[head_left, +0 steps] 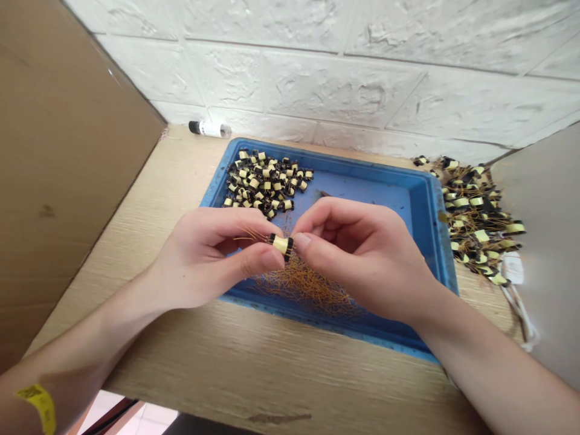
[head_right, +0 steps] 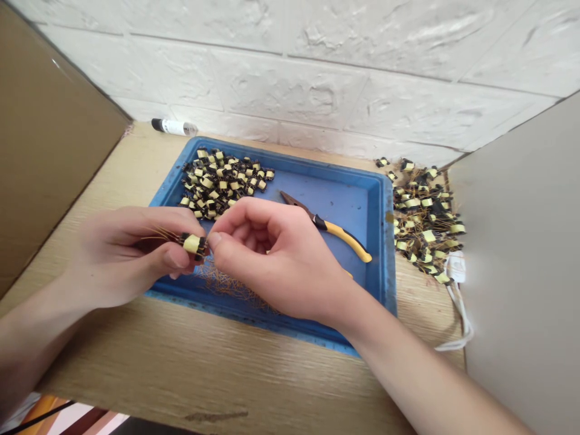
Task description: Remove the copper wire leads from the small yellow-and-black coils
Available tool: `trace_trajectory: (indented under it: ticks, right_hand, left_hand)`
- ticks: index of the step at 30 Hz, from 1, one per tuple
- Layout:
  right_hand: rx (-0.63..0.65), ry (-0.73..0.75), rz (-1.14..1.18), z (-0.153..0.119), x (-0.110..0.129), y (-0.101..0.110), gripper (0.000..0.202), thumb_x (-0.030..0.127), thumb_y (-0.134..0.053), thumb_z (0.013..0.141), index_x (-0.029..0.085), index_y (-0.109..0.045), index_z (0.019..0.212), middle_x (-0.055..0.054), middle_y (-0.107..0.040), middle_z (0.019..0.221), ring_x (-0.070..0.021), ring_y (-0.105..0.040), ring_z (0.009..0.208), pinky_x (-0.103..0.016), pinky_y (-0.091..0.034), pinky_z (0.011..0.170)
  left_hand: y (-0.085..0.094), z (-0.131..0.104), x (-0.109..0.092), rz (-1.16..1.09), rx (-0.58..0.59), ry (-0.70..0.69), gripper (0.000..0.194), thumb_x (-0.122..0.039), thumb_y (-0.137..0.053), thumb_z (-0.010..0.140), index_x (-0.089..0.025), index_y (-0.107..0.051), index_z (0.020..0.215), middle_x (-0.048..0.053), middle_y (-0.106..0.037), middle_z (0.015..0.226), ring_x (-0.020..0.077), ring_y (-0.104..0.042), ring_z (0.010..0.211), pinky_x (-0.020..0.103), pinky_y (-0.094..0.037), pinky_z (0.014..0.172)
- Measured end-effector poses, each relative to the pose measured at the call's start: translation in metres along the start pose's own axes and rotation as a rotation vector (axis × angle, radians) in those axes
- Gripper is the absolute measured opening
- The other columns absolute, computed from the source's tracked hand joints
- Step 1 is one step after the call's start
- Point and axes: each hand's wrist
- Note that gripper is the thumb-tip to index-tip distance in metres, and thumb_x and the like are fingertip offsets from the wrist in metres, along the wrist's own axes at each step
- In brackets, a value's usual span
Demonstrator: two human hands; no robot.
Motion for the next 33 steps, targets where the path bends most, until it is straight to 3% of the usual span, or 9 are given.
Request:
trace_trajectory:
  ticks: [6, 14, 21, 26, 33]
  right_hand:
    - [-0.003, 0.026, 0.020, -0.0007, 0.0004, 0.0002, 0.016, 0.007, -0.075, 0.079, 0.017, -0.064, 0.074, 0.008, -0.055, 0.058, -0.0039, -0.045, 0.050, -0.018, -0.035, 0.046]
    - [0.003, 0.125, 0.057, -0.0010, -0.0055, -0.0033, 0.022, 0.000, -0.075, 0.073, 0.017, -0.064, 0.082, 0.008, -0.056, 0.060, -0.0041, -0.047, 0.051, -0.016, -0.036, 0.045]
    - [0.018, 0.104, 0.111, -0.0007, -0.0045, -0.0033, 0.025, -0.004, -0.076, 0.070, 0.015, -0.064, 0.079, 0.009, -0.057, 0.060, -0.0024, -0.048, 0.051, -0.013, -0.037, 0.045]
    - [0.038, 0.089, 0.152, -0.0015, -0.0026, -0.0028, 0.026, -0.007, -0.077, 0.069, 0.015, -0.065, 0.078, 0.009, -0.058, 0.059, -0.0017, -0.049, 0.051, -0.011, -0.038, 0.045]
    - [0.049, 0.074, 0.147, -0.0021, -0.0017, -0.0030, 0.025, -0.005, -0.078, 0.070, 0.015, -0.064, 0.077, 0.010, -0.058, 0.056, -0.0015, -0.046, 0.048, -0.012, -0.035, 0.042]
  left_hand:
    - [-0.0001, 0.0008, -0.0001, 0.012, -0.013, -0.001, 0.010, -0.021, -0.082, 0.081, -0.023, -0.075, 0.075, -0.005, -0.069, 0.064, 0.0075, -0.056, 0.050, 0.016, -0.043, 0.043]
    - [-0.0023, 0.0020, 0.0024, -0.022, -0.016, -0.098, 0.034, -0.048, -0.077, 0.087, -0.016, -0.073, 0.077, -0.002, -0.066, 0.062, 0.0063, -0.054, 0.049, 0.014, -0.041, 0.040]
    - [-0.0011, 0.0015, 0.0028, -0.018, -0.010, -0.076, 0.008, -0.024, -0.083, 0.083, -0.022, -0.076, 0.079, -0.004, -0.068, 0.065, 0.0072, -0.054, 0.049, 0.016, -0.040, 0.041]
    - [-0.0009, 0.0028, 0.0021, -0.024, 0.004, -0.096, 0.007, -0.022, -0.083, 0.082, -0.022, -0.077, 0.079, -0.004, -0.069, 0.065, 0.0062, -0.051, 0.047, 0.016, -0.038, 0.040]
    - [0.0012, -0.0019, 0.0053, -0.060, 0.034, -0.099, 0.011, -0.032, -0.081, 0.087, -0.022, -0.077, 0.084, -0.003, -0.069, 0.065, 0.0058, -0.055, 0.050, 0.012, -0.044, 0.045]
Point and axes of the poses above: each hand's wrist, its own z-axis towards the middle knuckle, its own y-axis out of the back of the hand, x = y × z
